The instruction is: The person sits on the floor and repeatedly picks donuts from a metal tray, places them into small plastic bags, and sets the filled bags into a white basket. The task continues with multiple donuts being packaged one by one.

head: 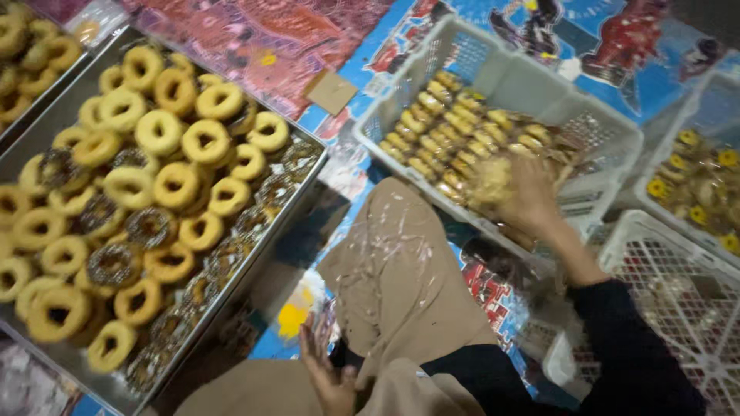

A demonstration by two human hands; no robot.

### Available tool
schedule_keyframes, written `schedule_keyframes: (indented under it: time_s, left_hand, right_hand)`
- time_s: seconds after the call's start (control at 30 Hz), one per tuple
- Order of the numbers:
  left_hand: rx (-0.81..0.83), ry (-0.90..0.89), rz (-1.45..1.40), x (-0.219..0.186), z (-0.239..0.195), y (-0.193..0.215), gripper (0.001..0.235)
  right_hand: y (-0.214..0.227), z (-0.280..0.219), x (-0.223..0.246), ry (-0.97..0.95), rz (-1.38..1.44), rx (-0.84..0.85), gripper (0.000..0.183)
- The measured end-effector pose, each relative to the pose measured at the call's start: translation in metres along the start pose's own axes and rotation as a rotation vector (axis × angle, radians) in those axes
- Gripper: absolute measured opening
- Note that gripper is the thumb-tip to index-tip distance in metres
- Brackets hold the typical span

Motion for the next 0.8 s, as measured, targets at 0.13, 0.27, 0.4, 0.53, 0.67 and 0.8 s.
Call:
schedule_keyframes:
  time_s: [0.13,0.27,0.4,0.53,0.67,0.8]
  left_hand:
    - [-0.074,0.028,0.070,0.040,-0.003,0.028,0.090]
    - [-0.081,0.059,0.133,0.077,-0.025,0.052,0.086]
    - [-0.054,0.074,0.191,0.087,-0.035,0.076,0.081]
    - [-0.116,0.143,0.140,0.076,-0.043,0.071,0.068]
    - [-0.281,0.350,0.105,0.054,-0.064,0.057,0.053]
    - [-0.354,0.488,0.159,0.055,-0.065,0.069,0.049]
  right_hand:
    - [-0.023,0.009,-0.150,-0.275,-0.348,0.116,0.084]
    - [-0.103,0.034,-0.194,-0.293,-0.445,0.141,0.073]
    - [-0.134,0.045,-0.192,-0.395,-0.480,0.104,0.088]
    - [-0.109,0.036,-0.204,-0.552,-0.102,0.202,0.079]
    - [-0.046,0.045,-0.140,-0.359,0.394,-0.215,0.061]
    - [-0.048,0.019,0.023,-0.045,1.115,-0.128,0.049]
Point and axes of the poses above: each hand's wrist, its own z-axis towards the middle knuckle, its own y-axis out of the back of the hand, x = y × z, the point moved 5 cm from there along z, towards the middle knuckle, and after that the axes turned 15 degrees about x, right-handed, at the moved point
